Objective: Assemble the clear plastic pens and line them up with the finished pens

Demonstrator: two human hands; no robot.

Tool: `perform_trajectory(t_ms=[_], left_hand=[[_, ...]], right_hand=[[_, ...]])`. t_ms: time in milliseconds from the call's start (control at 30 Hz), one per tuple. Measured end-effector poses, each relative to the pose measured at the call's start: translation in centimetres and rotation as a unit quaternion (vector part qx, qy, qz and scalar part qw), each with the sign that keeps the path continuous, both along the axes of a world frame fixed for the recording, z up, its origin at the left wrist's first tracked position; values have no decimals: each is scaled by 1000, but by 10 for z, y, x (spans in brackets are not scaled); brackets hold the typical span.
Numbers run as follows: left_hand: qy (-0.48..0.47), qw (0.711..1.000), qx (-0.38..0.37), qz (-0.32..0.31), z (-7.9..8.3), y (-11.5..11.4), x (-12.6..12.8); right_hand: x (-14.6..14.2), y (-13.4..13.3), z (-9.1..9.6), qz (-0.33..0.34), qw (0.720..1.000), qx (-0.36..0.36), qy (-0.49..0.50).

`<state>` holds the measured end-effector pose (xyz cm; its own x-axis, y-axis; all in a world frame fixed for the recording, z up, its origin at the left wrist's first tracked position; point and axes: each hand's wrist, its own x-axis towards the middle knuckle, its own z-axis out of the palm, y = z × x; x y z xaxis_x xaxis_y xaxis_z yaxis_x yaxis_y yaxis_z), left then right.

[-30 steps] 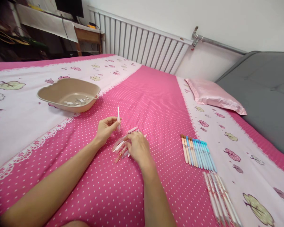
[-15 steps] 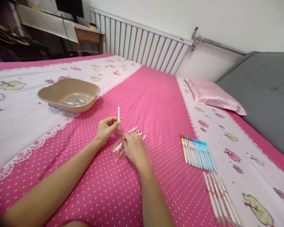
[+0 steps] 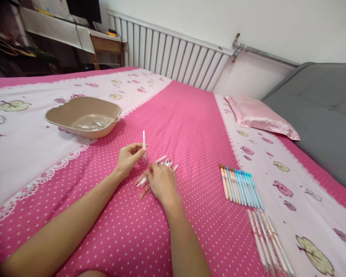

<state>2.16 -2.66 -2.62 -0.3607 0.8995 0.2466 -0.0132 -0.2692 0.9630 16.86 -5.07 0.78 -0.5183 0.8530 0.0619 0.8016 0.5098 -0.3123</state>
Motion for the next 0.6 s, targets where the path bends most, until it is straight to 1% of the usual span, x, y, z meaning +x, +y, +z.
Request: perform_trajectory(t_ms=[100, 200, 300, 400, 500, 600], left_hand=[[9, 1000, 3, -2, -3, 2, -1], [9, 1000, 2, -3, -5, 3, -1], [6, 1000, -1, -4, -4, 3, -1], [4, 1000, -2, -4, -3, 2, 0], [-4, 1000, -3, -4, -2, 1, 0], [-9, 1000, -5, -8, 0, 0, 0]], right_hand=[[0, -1, 1, -13, 1000, -11, -18], [0, 0, 0, -37, 999, -21, -10], [1, 2, -4, -72, 996, -45, 30], [3, 7, -11, -89, 986, -93, 106], [5, 13, -19, -85, 961, -138, 224], [8, 18, -23, -97, 915, -157, 360]])
